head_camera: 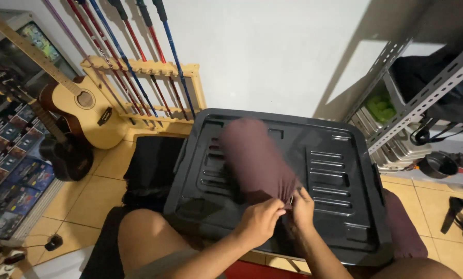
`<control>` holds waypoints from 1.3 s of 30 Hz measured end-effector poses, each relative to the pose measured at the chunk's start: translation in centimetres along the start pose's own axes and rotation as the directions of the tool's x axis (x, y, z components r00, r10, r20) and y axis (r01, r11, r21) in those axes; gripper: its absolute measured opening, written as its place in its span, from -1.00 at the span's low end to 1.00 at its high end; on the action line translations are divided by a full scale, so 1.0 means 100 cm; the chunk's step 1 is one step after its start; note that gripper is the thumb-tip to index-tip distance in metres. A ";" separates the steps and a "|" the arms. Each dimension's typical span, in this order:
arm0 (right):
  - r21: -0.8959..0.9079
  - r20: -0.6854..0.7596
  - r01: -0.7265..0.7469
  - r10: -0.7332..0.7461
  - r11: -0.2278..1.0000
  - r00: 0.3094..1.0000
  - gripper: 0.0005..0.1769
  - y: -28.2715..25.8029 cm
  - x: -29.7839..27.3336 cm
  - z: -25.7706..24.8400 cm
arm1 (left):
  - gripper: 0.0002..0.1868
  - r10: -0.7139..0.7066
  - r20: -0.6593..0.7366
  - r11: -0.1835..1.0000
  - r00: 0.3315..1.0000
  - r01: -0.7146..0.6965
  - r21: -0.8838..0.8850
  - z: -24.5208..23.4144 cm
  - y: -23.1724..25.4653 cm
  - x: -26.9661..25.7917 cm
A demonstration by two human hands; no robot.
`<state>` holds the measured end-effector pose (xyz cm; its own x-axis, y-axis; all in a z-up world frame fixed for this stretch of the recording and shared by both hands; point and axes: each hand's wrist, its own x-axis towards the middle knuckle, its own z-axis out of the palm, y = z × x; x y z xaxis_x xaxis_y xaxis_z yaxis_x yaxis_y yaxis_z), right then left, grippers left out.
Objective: The person rolls a large green fabric item and carefully stuffs it into a purple drawstring bag while using a plastic bin lid as a work surface on the floor.
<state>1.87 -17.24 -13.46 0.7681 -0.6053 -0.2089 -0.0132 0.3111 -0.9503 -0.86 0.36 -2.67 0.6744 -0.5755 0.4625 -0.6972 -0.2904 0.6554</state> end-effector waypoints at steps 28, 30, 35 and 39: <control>-0.593 0.791 0.769 -0.351 -0.237 0.501 -0.23 0.021 -0.012 -0.038 | -0.76 -0.299 0.007 0.954 0.954 0.299 -0.009 0.034 -0.051 0.025; -0.674 0.728 0.723 -0.303 -0.152 0.615 -0.80 0.055 0.012 -0.041 | -0.74 -0.205 -0.004 0.973 0.979 0.204 0.107 0.044 -0.034 0.015; -0.625 0.765 0.777 -0.257 -0.076 0.590 -0.74 0.038 0.029 -0.012 | -0.81 -0.226 -0.104 0.971 0.968 0.232 0.052 0.011 -0.036 0.013; -0.309 0.862 0.936 -0.366 0.171 0.351 -0.41 -0.043 -0.011 0.022 | -0.75 -0.228 -0.217 0.948 0.949 0.267 0.172 -0.030 -0.039 0.010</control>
<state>2.45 -16.30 -8.65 0.8265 0.3049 0.4733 0.5186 -0.7395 -0.4291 3.26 3.20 -2.99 0.8516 -0.3143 0.4195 -0.5231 -0.5608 0.6418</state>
